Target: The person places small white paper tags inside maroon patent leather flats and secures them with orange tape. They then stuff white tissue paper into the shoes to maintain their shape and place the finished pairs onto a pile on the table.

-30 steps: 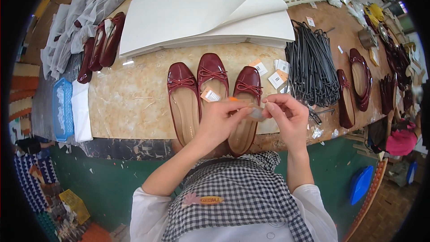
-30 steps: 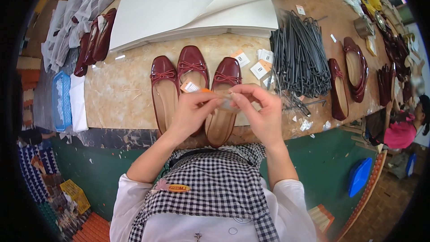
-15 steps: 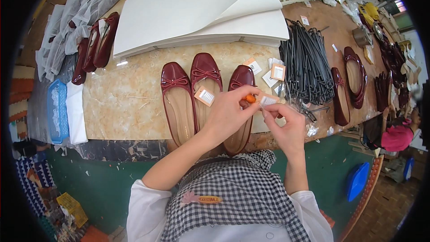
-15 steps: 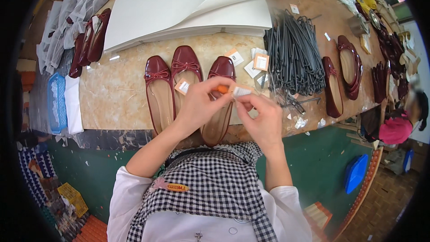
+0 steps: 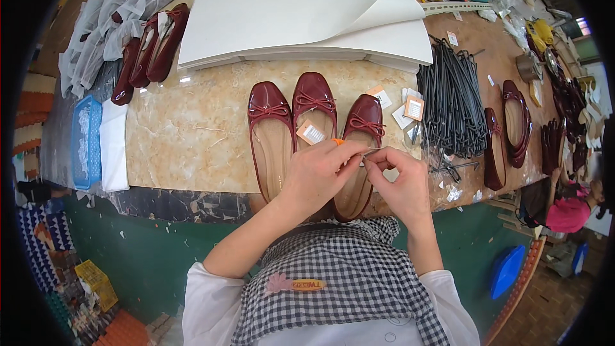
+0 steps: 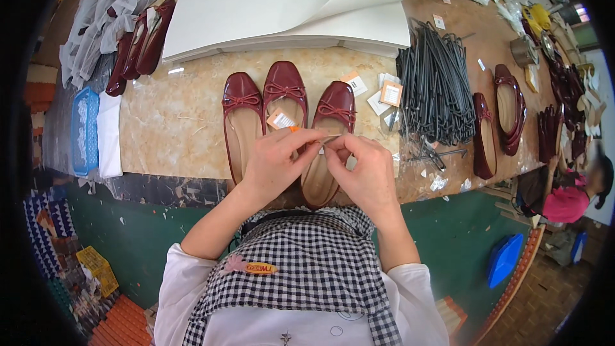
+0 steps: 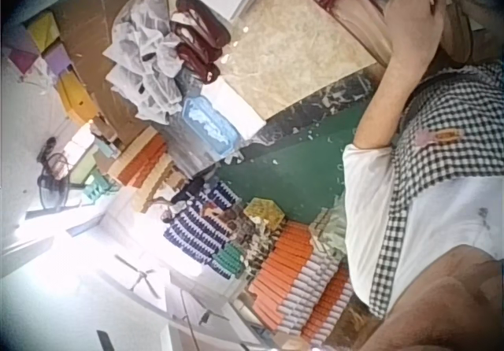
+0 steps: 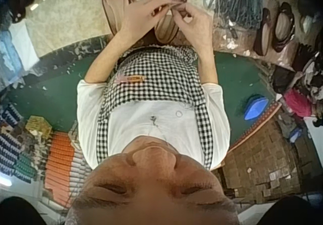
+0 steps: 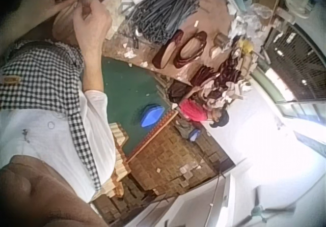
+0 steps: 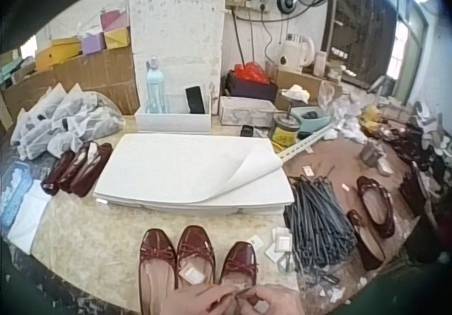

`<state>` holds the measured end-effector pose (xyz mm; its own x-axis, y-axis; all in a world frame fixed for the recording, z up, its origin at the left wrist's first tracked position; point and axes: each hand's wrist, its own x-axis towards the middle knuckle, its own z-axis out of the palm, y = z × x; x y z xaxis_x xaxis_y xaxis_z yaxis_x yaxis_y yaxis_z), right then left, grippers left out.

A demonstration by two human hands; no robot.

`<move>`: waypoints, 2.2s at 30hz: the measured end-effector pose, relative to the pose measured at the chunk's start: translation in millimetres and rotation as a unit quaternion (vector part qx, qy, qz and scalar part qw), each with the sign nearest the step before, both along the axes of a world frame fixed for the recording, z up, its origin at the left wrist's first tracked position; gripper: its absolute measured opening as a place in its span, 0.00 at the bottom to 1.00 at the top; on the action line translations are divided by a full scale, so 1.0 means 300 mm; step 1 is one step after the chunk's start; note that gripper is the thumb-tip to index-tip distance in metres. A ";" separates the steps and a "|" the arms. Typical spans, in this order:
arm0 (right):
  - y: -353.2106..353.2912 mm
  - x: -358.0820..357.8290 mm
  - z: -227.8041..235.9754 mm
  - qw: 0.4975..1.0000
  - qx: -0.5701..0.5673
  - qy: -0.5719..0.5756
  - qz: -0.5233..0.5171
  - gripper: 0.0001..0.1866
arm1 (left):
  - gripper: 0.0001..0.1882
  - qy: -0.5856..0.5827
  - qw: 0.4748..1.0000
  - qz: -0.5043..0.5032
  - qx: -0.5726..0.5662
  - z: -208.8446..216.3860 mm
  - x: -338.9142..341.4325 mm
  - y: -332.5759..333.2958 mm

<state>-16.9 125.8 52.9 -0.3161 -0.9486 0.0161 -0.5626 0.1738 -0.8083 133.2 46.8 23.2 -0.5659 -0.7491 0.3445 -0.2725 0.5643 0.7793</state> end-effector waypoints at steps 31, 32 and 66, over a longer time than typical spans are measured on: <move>-0.238 0.195 0.010 0.944 -0.007 -0.050 0.326 0.08 | 0.06 0.034 0.988 0.113 0.097 0.024 0.378 0.005; -0.254 0.198 0.005 0.944 -0.011 -0.059 0.323 0.08 | 0.06 0.023 0.986 0.137 0.094 0.020 0.379 -0.004; -0.483 0.241 -0.221 0.922 0.112 -0.082 0.362 0.08 | 0.03 -0.136 0.973 0.187 0.010 -0.152 0.437 -0.140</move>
<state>55.3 -19.2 -13.3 0.4199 -0.8860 -0.1969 -0.4699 -0.0266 -0.8823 264.4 4.9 -22.3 -0.3204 -0.9251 0.2039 -0.6529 0.3716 0.6600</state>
